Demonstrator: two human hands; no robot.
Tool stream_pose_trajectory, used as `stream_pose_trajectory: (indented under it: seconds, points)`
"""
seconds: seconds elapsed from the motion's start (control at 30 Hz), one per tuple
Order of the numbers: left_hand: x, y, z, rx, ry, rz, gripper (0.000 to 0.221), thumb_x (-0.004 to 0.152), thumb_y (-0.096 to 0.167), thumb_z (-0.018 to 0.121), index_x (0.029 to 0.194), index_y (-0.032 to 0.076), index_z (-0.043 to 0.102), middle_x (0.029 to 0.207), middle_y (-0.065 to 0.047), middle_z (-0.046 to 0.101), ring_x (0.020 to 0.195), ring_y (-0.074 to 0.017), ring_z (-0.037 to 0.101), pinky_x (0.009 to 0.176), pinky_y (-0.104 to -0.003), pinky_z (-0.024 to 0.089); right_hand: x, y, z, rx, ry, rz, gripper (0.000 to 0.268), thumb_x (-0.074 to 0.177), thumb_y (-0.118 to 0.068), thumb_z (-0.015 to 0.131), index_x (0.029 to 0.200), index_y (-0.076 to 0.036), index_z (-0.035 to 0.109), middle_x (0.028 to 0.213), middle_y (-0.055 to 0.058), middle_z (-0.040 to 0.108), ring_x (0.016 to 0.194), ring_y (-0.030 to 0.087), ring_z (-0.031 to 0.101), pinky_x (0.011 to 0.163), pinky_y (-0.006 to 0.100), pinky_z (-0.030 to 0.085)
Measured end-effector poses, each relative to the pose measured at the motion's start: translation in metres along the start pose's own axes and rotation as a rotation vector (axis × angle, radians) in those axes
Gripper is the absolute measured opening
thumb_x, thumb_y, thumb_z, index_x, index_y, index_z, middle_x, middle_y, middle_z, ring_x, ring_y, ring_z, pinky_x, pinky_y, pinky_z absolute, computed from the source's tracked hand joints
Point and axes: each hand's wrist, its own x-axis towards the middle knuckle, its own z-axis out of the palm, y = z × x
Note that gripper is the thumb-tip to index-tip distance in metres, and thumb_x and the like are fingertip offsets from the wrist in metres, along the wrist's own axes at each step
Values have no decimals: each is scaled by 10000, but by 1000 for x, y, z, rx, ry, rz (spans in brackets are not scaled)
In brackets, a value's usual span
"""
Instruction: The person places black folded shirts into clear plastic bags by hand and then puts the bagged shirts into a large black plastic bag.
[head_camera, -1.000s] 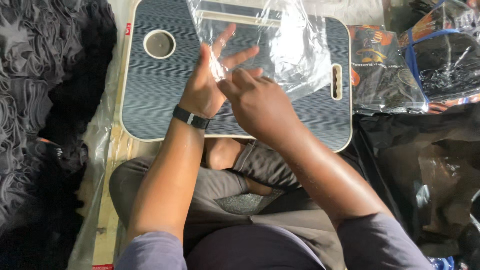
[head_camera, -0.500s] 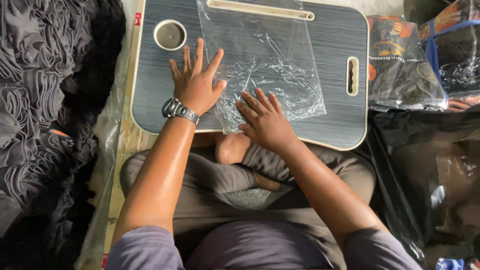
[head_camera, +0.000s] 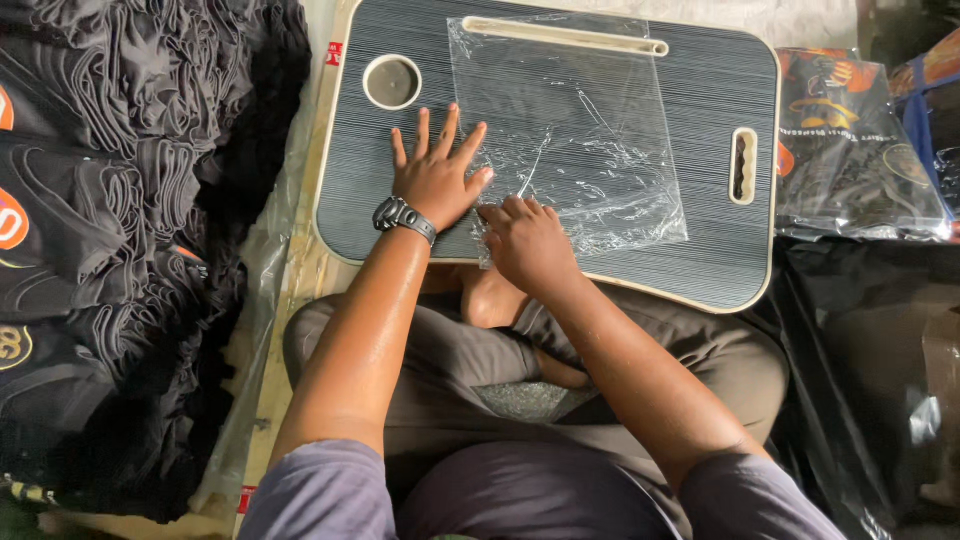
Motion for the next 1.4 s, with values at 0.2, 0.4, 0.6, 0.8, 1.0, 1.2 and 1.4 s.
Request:
stream_pose_trajectory:
  seconds: [0.2,0.4,0.6,0.8,1.0,1.2,1.4]
  points:
    - [-3,2,-2,3,-19,35,631,952,593,281,1510,299,244,1593,-95,113,1442,-410,47,1083,-685,13,-1,7,3,-145,262,-182,165,806,-298,640,854,-141,653,963,54,508,896,265,493,737,381,378]
    - [-6,10,-14,51,-94,6,916,787,807,342,1526,299,152,1603,-85,54,1448,-401,7,1087,-683,-13,-7,15,-4,0,532,-417,135,887,-130,485,817,-68,581,819,100,563,820,286,603,821,370,476]
    - [-6,17,-30,54,-171,-39,903,795,755,411,1527,301,139,1603,-52,4,1449,-377,-26,1089,-672,-13,-60,24,-52,88,558,-424,207,932,-190,431,810,-86,561,833,81,556,806,276,626,760,362,514]
    - [-7,21,-32,17,-170,-29,905,781,709,486,1518,273,194,1600,-77,35,1447,-389,6,1087,-677,19,-100,28,-76,208,499,-374,210,935,-162,464,874,-29,615,861,144,598,800,342,635,791,414,523]
    - [-11,55,-20,15,15,304,597,824,104,536,1402,203,425,1553,-143,203,1416,-419,135,1066,-696,96,-93,23,-81,367,519,-301,168,927,-75,496,992,-2,633,998,163,630,947,348,646,830,417,522]
    - [-19,64,0,9,-289,303,676,860,581,377,1482,335,277,1598,-35,86,1456,-308,49,1133,-566,30,-83,45,-89,422,503,-319,255,902,-80,484,1085,-16,649,1157,206,612,1114,420,577,892,480,474]
    - [-24,62,2,61,-198,345,775,828,673,397,1497,325,220,1601,-28,51,1462,-301,26,1153,-536,-6,-36,102,-76,188,139,-116,330,834,-139,665,1151,-52,639,1256,174,562,1174,424,513,924,549,439]
